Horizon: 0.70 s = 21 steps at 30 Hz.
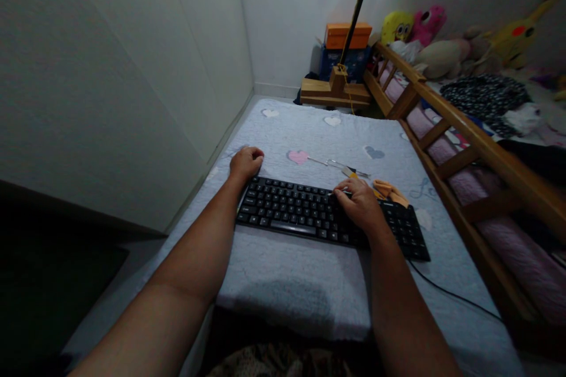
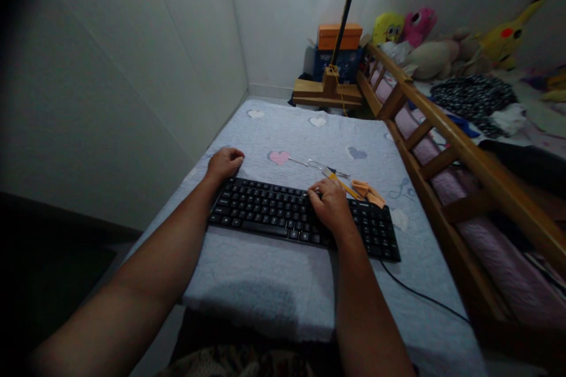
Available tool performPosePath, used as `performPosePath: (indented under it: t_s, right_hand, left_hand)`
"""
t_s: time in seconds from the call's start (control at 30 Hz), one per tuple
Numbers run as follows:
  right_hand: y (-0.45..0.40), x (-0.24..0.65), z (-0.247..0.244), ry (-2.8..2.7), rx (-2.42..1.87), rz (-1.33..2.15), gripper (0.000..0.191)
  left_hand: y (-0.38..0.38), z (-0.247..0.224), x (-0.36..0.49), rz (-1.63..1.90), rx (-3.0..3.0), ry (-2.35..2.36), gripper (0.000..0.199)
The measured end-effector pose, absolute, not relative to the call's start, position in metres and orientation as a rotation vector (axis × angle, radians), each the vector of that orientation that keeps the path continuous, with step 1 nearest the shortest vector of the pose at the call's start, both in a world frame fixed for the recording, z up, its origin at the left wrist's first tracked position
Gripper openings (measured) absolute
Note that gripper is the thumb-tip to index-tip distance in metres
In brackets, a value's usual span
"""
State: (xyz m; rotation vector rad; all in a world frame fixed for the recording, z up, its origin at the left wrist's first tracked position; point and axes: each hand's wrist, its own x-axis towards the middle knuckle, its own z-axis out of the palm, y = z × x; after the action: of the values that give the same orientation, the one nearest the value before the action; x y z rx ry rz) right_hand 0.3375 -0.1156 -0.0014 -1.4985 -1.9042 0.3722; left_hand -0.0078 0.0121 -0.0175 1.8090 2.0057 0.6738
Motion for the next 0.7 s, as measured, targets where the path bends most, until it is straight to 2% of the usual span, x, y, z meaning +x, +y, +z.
performPosePath:
  t_s: [0.47,0.7]
  right_hand:
    - [-0.128,0.347,-0.005,-2.015,-1.458,0.203,0.023]
    - [-0.132,0.348,-0.012,-1.909,-1.43,0.256,0.023]
  left_hand:
    - [0.012,-0.018,-0.007,0.676,1.809,2.033,0.024]
    - [0.011,-0.017,-0.009,0.65,1.831,2.031,0.025]
